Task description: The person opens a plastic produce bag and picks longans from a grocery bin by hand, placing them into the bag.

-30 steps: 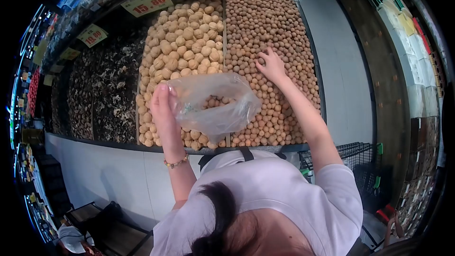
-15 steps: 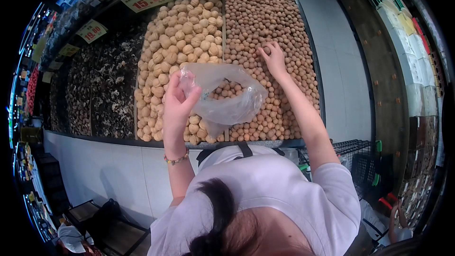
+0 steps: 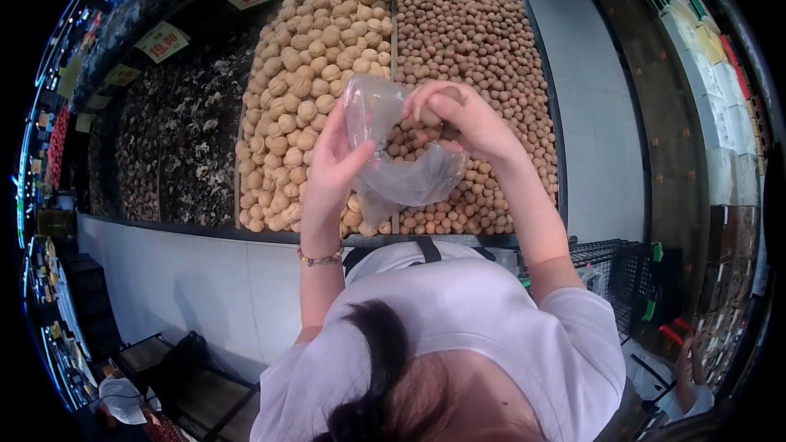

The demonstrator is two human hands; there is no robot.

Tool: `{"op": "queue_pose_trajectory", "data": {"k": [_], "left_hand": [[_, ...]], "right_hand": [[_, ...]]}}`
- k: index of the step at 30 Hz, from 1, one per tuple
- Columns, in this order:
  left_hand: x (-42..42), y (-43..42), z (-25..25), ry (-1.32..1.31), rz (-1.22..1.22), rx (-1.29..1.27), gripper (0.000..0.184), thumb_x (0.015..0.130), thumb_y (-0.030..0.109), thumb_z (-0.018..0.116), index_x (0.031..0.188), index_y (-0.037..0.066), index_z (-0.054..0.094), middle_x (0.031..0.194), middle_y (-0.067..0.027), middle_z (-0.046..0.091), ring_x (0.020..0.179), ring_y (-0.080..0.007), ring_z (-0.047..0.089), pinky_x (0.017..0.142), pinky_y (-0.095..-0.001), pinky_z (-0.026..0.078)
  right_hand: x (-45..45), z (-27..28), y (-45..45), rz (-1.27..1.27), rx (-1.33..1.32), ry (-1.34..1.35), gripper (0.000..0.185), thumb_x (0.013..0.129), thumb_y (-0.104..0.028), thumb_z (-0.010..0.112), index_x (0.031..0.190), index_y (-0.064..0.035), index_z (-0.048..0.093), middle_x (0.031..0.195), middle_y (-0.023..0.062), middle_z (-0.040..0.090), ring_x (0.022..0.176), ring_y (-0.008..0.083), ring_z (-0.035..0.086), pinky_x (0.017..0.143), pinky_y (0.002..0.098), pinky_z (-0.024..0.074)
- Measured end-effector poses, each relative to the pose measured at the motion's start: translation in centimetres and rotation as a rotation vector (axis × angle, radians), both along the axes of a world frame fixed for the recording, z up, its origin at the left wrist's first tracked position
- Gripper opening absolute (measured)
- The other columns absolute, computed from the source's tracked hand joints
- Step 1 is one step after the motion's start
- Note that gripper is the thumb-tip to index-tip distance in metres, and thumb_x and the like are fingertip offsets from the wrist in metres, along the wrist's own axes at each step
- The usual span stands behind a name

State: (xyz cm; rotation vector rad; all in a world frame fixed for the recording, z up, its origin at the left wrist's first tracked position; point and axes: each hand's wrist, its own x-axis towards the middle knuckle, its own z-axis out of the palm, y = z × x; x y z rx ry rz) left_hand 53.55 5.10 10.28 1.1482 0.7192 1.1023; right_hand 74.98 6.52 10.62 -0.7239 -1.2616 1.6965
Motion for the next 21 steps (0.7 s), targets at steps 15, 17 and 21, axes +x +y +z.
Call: {"op": "queue_pose_trajectory", "data": {"k": [15,17,21], "left_hand": [[-3.0,-1.6,2.7,-0.274,0.365,-0.084,0.092,0.071,0.002,0.064,0.147,0.014,0.014,0.114,-0.0063,0.044,0.089,-0.0111,0.05,0.057,-0.015,0.042],[-3.4,-1.3,2.0,-0.301,0.256,-0.027,0.092,0.072,0.002,0.064,0.148,0.015,0.014,0.102,-0.0039,0.046,0.081,-0.0091,0.048,0.053,-0.0153,0.041],[-3.3,-1.4,1.5,-0.239,0.159,-0.071,0.094,0.073,0.002,0.065,0.148,0.015,0.011,0.085,-0.0008,0.045,0.069,-0.0065,0.043,0.05,-0.0162,0.038]], "right_hand": [[1.7,3.6,3.3,0.252,0.437,-0.393,0.039,0.09,-0.027,0.054,0.121,-0.0048,0.056,0.115,0.0109,0.062,0.105,0.0219,0.059,0.09,0.0345,0.0468],[4.4,2.8,6.8,0.085,0.285,-0.478,0.04,0.09,-0.027,0.055,0.124,-0.0061,0.054,0.118,0.0122,0.06,0.108,0.0223,0.057,0.091,0.0357,0.0465],[6.0,-9.1,14.4,-0.29,0.355,-1.17,0.071,0.078,-0.051,0.063,0.137,-0.0171,0.041,0.139,0.0186,0.039,0.13,0.0328,0.034,0.103,0.0448,0.034]]}}
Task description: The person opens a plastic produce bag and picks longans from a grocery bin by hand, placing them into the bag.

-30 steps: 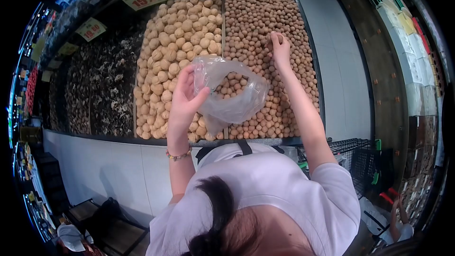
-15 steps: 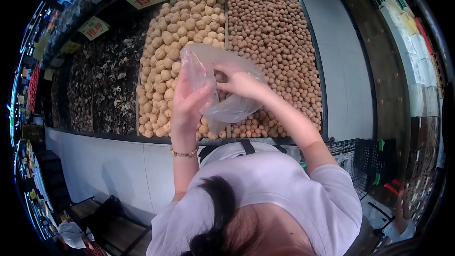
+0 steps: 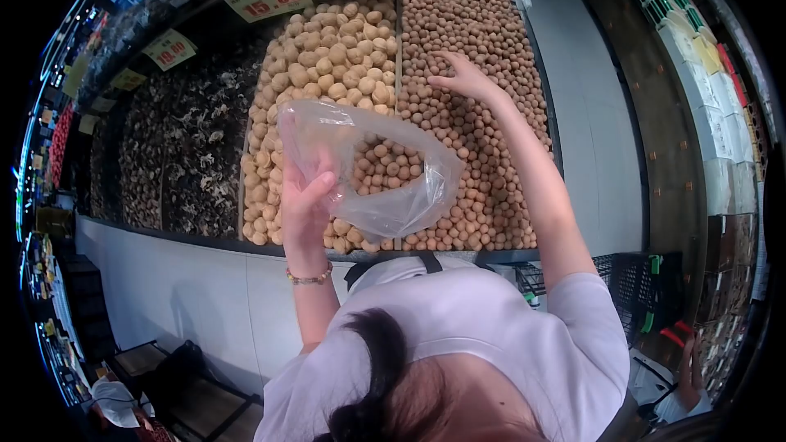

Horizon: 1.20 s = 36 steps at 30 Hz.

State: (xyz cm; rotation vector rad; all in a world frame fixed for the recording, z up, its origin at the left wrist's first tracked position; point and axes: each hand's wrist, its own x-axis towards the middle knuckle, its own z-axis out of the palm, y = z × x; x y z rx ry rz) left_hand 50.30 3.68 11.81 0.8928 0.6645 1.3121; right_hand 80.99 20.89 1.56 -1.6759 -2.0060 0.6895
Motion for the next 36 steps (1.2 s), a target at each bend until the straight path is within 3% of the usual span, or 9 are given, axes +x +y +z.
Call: {"op": "queue_pose_trajectory", "data": {"k": [1,2,6,9,14,20,23,29,36], "left_hand": [[0.1,0.1,0.0,-0.002,-0.029,0.021,0.094,0.073,0.002,0.065,0.148,0.015,0.01,0.083,-0.0007,0.045,0.067,-0.0064,0.043,0.05,-0.0159,0.039],[0.2,0.2,0.0,-0.006,-0.056,0.041,0.095,0.073,0.003,0.065,0.148,0.015,0.01,0.082,-0.0006,0.045,0.066,-0.0063,0.043,0.05,-0.0157,0.039],[0.3,0.4,0.2,-0.032,-0.075,0.051,0.096,0.073,0.003,0.066,0.149,0.016,0.008,0.079,-0.0008,0.045,0.063,-0.0061,0.043,0.048,-0.0155,0.04],[-0.1,0.3,0.0,-0.047,-0.08,0.063,0.096,0.073,0.004,0.066,0.149,0.017,0.008,0.077,-0.001,0.044,0.062,-0.0062,0.044,0.047,-0.016,0.042],[-0.1,0.3,-0.2,-0.047,-0.067,0.05,0.095,0.073,0.004,0.065,0.149,0.018,0.009,0.076,-0.0011,0.044,0.061,-0.0062,0.044,0.046,-0.0164,0.041],[-0.4,0.2,-0.4,-0.04,-0.067,0.048,0.095,0.074,0.005,0.064,0.149,0.019,0.007,0.075,0.0001,0.041,0.059,-0.0061,0.041,0.046,-0.0163,0.038],[-0.5,0.0,-0.6,-0.037,-0.076,0.062,0.094,0.074,0.006,0.063,0.149,0.02,0.007,0.074,0.0008,0.039,0.058,-0.0062,0.039,0.046,-0.0163,0.037],[-0.6,-0.1,-0.7,-0.078,-0.081,0.087,0.092,0.074,0.005,0.064,0.148,0.017,0.011,0.076,-0.0002,0.045,0.061,-0.0055,0.044,0.047,-0.0161,0.039],[0.0,0.2,-0.5,-0.054,-0.102,0.047,0.089,0.076,0.004,0.062,0.148,0.017,0.011,0.075,0.0006,0.044,0.059,-0.0048,0.042,0.046,-0.0157,0.038]], "right_hand": [[-0.2,-1.5,0.9,-0.048,-0.06,-0.193,0.08,0.074,-0.058,0.064,0.14,-0.0211,0.036,0.145,0.0196,0.03,0.136,0.0367,0.025,0.107,0.0482,0.0277],[-0.2,-3.5,2.0,-0.061,-0.108,-0.173,0.087,0.07,-0.068,0.061,0.141,-0.0264,0.034,0.149,0.0201,0.02,0.138,0.0414,0.013,0.11,0.0518,0.0174],[-3.2,-4.8,3.1,-0.057,-0.183,-0.253,0.083,0.066,-0.076,0.057,0.135,-0.0319,0.043,0.151,0.0138,0.02,0.139,0.0408,0.006,0.104,0.0674,0.0122],[-5.1,-5.8,2.3,-0.02,-0.077,-0.38,0.068,0.071,-0.066,0.056,0.127,-0.0266,0.052,0.149,0.0135,0.022,0.138,0.038,0.015,0.102,0.0617,0.0255],[-6.0,-7.7,-0.1,-0.157,0.15,-0.421,0.053,0.075,-0.05,0.056,0.119,-0.0198,0.059,0.131,0.0128,0.045,0.119,0.0335,0.044,0.096,0.051,0.0383],[-5.3,-8.2,-0.6,-0.186,0.261,-0.312,0.045,0.074,-0.038,0.067,0.114,-0.0195,0.06,0.12,0.013,0.05,0.11,0.0349,0.05,0.082,0.0448,0.0493],[-5.0,-8.6,-0.5,-0.164,0.326,-0.325,0.043,0.074,-0.033,0.069,0.114,-0.0197,0.059,0.112,0.0132,0.052,0.1,0.0324,0.057,0.073,0.0405,0.0528],[-3.8,-9.0,0.1,-0.11,0.299,-0.166,0.038,0.078,-0.025,0.067,0.114,-0.0148,0.057,0.111,0.0149,0.051,0.085,0.0331,0.061,0.073,0.0414,0.0524],[-3.1,-5.4,-0.7,-0.265,0.374,0.225,0.029,0.081,-0.024,0.069,0.093,0.0004,0.061,0.086,0.0156,0.058,0.077,0.0298,0.06,0.069,0.0368,0.048]]}}
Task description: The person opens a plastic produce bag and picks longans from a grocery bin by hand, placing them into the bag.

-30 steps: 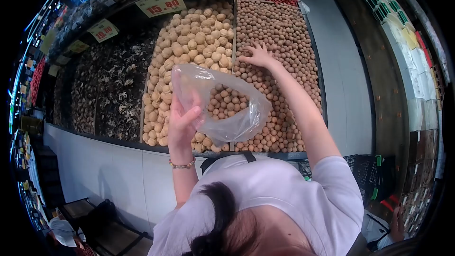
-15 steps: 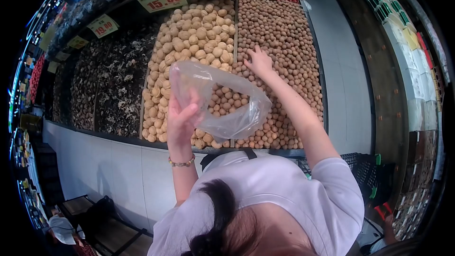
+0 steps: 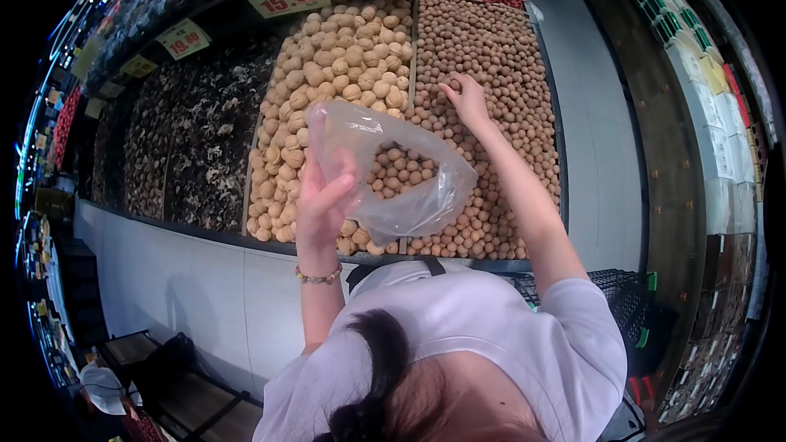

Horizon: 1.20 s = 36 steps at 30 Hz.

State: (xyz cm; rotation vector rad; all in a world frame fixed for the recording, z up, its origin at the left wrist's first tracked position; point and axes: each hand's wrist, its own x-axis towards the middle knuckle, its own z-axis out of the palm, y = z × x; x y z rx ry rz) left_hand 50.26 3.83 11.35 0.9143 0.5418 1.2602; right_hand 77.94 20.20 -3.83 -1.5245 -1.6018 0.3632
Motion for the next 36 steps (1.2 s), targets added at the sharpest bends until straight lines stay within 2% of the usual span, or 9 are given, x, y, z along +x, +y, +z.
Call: {"op": "queue_pose_trajectory", "data": {"k": [6,9,13,16,20,23,25,32,36], "left_hand": [[0.9,0.4,0.7,0.016,-0.021,0.006,0.089,0.078,0.003,0.061,0.149,0.018,0.009,0.079,-0.0004,0.044,0.062,-0.0051,0.041,0.046,-0.0165,0.037],[1.7,0.2,0.9,-0.002,0.002,-0.031,0.09,0.078,0.003,0.06,0.149,0.019,0.007,0.086,-0.002,0.045,0.065,-0.0058,0.043,0.046,-0.017,0.039],[2.3,0.0,0.6,0.003,0.068,-0.025,0.09,0.077,0.003,0.059,0.149,0.019,0.007,0.095,-0.004,0.044,0.066,-0.0051,0.042,0.043,-0.0125,0.036],[1.9,-0.4,0.8,-0.042,0.126,-0.062,0.086,0.077,0.002,0.058,0.148,0.018,0.011,0.1,-0.0049,0.046,0.069,-0.0056,0.046,0.042,-0.0139,0.039],[-0.1,-0.7,0.2,-0.094,0.261,-0.074,0.081,0.079,0.002,0.057,0.146,0.018,0.015,0.097,-0.0035,0.047,0.068,-0.0053,0.047,0.04,-0.0152,0.04],[-0.8,-0.8,-0.1,-0.111,0.285,-0.019,0.079,0.08,0.002,0.054,0.147,0.018,0.015,0.101,-0.0042,0.047,0.07,-0.0052,0.047,0.04,-0.0135,0.039],[-1.1,-0.9,-0.9,-0.113,0.26,0.026,0.078,0.08,0.003,0.052,0.147,0.018,0.014,0.109,-0.007,0.045,0.078,-0.0065,0.05,0.041,-0.0117,0.038],[-0.9,-1.5,-0.4,-0.19,0.338,-0.043,0.078,0.08,0.001,0.051,0.147,0.019,0.015,0.102,-0.0049,0.046,0.074,-0.0065,0.047,0.041,-0.0121,0.036],[-1.4,-1.8,-0.7,-0.175,0.349,-0.018,0.08,0.08,0.001,0.052,0.147,0.021,0.015,0.104,-0.0053,0.047,0.083,-0.0094,0.052,0.042,-0.0132,0.037]], "right_hand": [[-2.9,13.7,-7.7,0.142,-0.172,0.682,0.027,0.081,-0.021,0.069,0.091,0.0026,0.061,0.082,0.005,0.058,0.074,0.0115,0.054,0.063,0.0266,0.0433],[-4.9,17.9,-12.0,0.418,-0.085,0.579,0.025,0.08,-0.019,0.068,0.093,0.0006,0.061,0.083,0.0034,0.057,0.077,0.0095,0.052,0.065,0.025,0.042],[-8.2,14.1,-12.3,0.759,-0.33,-0.108,0.029,0.08,-0.016,0.065,0.106,-0.0035,0.059,0.094,0.0126,0.061,0.086,0.0306,0.058,0.075,0.0383,0.0459],[-9.9,9.5,-11.6,0.552,-0.059,-0.294,0.033,0.08,-0.016,0.064,0.111,-0.0053,0.059,0.102,0.0138,0.061,0.093,0.0369,0.057,0.083,0.0431,0.0449],[-9.3,14.5,-13.7,0.617,0.23,-0.262,0.032,0.081,-0.016,0.063,0.112,-0.0069,0.06,0.101,0.013,0.062,0.093,0.033,0.059,0.083,0.0405,0.0474],[-6.7,18.4,-13.4,0.79,-0.07,-0.086,0.023,0.084,-0.015,0.059,0.105,-0.0056,0.063,0.101,0.0113,0.063,0.091,0.0293,0.061,0.078,0.0364,0.0492],[-5.1,20.3,-12.1,0.578,-0.22,0.137,0.018,0.085,-0.012,0.056,0.098,-0.0045,0.064,0.101,0.0091,0.063,0.088,0.0253,0.061,0.075,0.0319,0.0492],[-5.3,-0.4,-2.1,0.138,-0.19,-0.388,0.034,0.077,-0.027,0.063,0.107,-0.0104,0.062,0.113,0.0121,0.053,0.111,0.0326,0.046,0.088,0.0465,0.0415],[-7.2,-3.6,-3.1,0.016,-0.15,-0.381,0.037,0.074,-0.028,0.065,0.107,-0.0111,0.062,0.114,0.0117,0.05,0.112,0.0324,0.041,0.093,0.0511,0.0337]]}}
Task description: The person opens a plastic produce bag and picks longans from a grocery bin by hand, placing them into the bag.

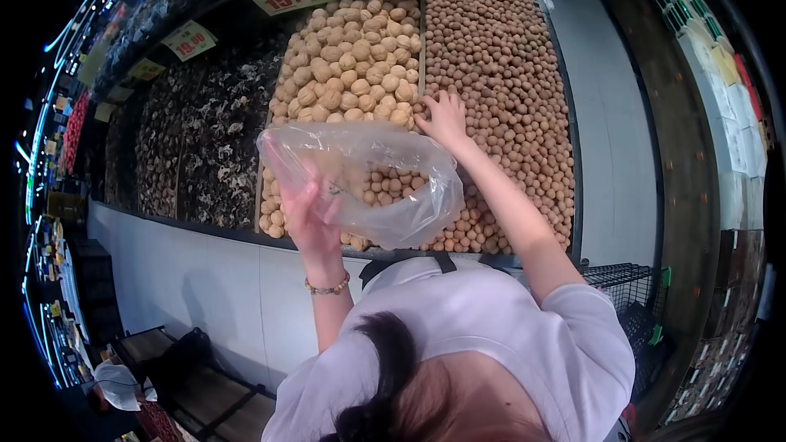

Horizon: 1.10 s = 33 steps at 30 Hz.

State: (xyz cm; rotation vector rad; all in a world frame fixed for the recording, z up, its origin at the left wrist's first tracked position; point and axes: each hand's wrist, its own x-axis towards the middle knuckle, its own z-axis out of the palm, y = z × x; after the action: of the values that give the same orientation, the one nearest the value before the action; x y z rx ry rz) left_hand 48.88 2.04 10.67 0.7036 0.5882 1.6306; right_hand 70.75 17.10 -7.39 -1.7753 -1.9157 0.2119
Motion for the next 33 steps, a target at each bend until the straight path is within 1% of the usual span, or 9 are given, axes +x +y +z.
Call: {"op": "queue_pose_trajectory", "data": {"k": [4,11,15,18,22,26,29,30,33], "left_hand": [[-0.1,-0.3,-0.2,-0.026,0.015,-0.042,0.077,0.081,0.0,0.051,0.147,0.021,0.016,0.103,-0.0051,0.047,0.078,-0.008,0.051,0.043,-0.0138,0.037],[-0.9,0.0,-0.9,-0.08,-0.042,0.062,0.076,0.082,-0.002,0.048,0.147,0.021,0.015,0.105,-0.005,0.048,0.075,-0.0076,0.048,0.043,-0.0148,0.037],[-1.1,0.3,-0.9,-0.078,-0.071,0.103,0.074,0.084,-0.002,0.045,0.147,0.021,0.015,0.109,-0.0055,0.048,0.078,-0.0086,0.049,0.045,-0.0159,0.038],[-1.5,0.2,-1.0,-0.064,-0.049,0.079,0.074,0.083,-0.003,0.045,0.147,0.021,0.016,0.109,-0.0055,0.048,0.081,-0.008,0.049,0.046,-0.0164,0.039],[-1.2,0.2,-0.3,-0.067,0.031,0.011,0.081,0.079,-0.003,0.05,0.147,0.024,0.014,0.1,-0.0044,0.046,0.068,-0.0062,0.043,0.042,-0.0139,0.036],[-0.7,0.4,-0.1,-0.061,0.018,0.003,0.081,0.08,-0.003,0.049,0.148,0.024,0.014,0.101,-0.0044,0.046,0.068,-0.0058,0.043,0.042,-0.0136,0.035],[-0.7,0.6,0.1,-0.06,-0.005,0.012,0.082,0.079,-0.003,0.049,0.148,0.024,0.013,0.101,-0.0039,0.046,0.068,-0.0048,0.043,0.041,-0.0136,0.035],[-0.6,0.5,0.3,-0.064,-0.002,0.004,0.082,0.079,-0.003,0.049,0.148,0.024,0.013,0.1,-0.0037,0.046,0.068,-0.0044,0.043,0.041,-0.0137,0.035],[-0.7,0.5,0.1,-0.065,-0.023,0.034,0.083,0.079,-0.003,0.05,0.148,0.023,0.013,0.1,-0.0032,0.047,0.068,-0.0033,0.042,0.04,-0.0137,0.034]], "right_hand": [[0.0,-0.4,0.4,-0.028,0.13,-0.109,0.037,0.074,-0.032,0.065,0.106,-0.0127,0.062,0.108,0.0106,0.051,0.108,0.0278,0.042,0.089,0.0444,0.0334],[0.8,1.3,-0.4,-0.227,0.338,-0.082,0.038,0.071,-0.02,0.064,0.106,-0.0087,0.058,0.117,0.0133,0.049,0.118,0.0305,0.038,0.096,0.0475,0.0301],[-0.8,-0.1,-1.9,0.204,0.17,-0.101,0.024,0.073,-0.016,0.061,0.095,-0.0071,0.061,0.109,0.011,0.053,0.114,0.029,0.044,0.099,0.0469,0.0306],[0.7,-1.1,-1.6,0.092,0.215,-0.136,0.019,0.076,-0.016,0.062,0.094,-0.0091,0.062,0.104,0.0099,0.052,0.112,0.0289,0.043,0.098,0.0472,0.0309],[2.8,0.4,-0.5,-0.034,0.296,-0.128,0.024,0.072,-0.015,0.062,0.095,-0.0075,0.061,0.106,0.0147,0.052,0.116,0.034,0.041,0.102,0.0498,0.0283],[1.8,0.7,1.4,-0.042,0.326,-0.128,0.043,0.071,-0.027,0.066,0.112,-0.0141,0.057,0.12,0.016,0.047,0.126,0.0382,0.032,0.104,0.0545,0.0248],[2.1,0.0,2.4,0.046,0.122,-0.174,0.042,0.073,-0.03,0.066,0.112,-0.0168,0.058,0.125,0.0132,0.047,0.128,0.0386,0.03,0.101,0.0574,0.028],[2.0,-0.2,2.7,0.02,0.097,-0.165,0.038,0.075,-0.031,0.065,0.11,-0.0172,0.059,0.122,0.011,0.048,0.125,0.0387,0.033,0.095,0.0577,0.035],[2.6,-1.0,3.3,0.043,0.109,-0.169,0.035,0.076,-0.032,0.065,0.107,-0.0167,0.06,0.117,0.0108,0.05,0.122,0.0382,0.035,0.089,0.0571,0.0399]]}}
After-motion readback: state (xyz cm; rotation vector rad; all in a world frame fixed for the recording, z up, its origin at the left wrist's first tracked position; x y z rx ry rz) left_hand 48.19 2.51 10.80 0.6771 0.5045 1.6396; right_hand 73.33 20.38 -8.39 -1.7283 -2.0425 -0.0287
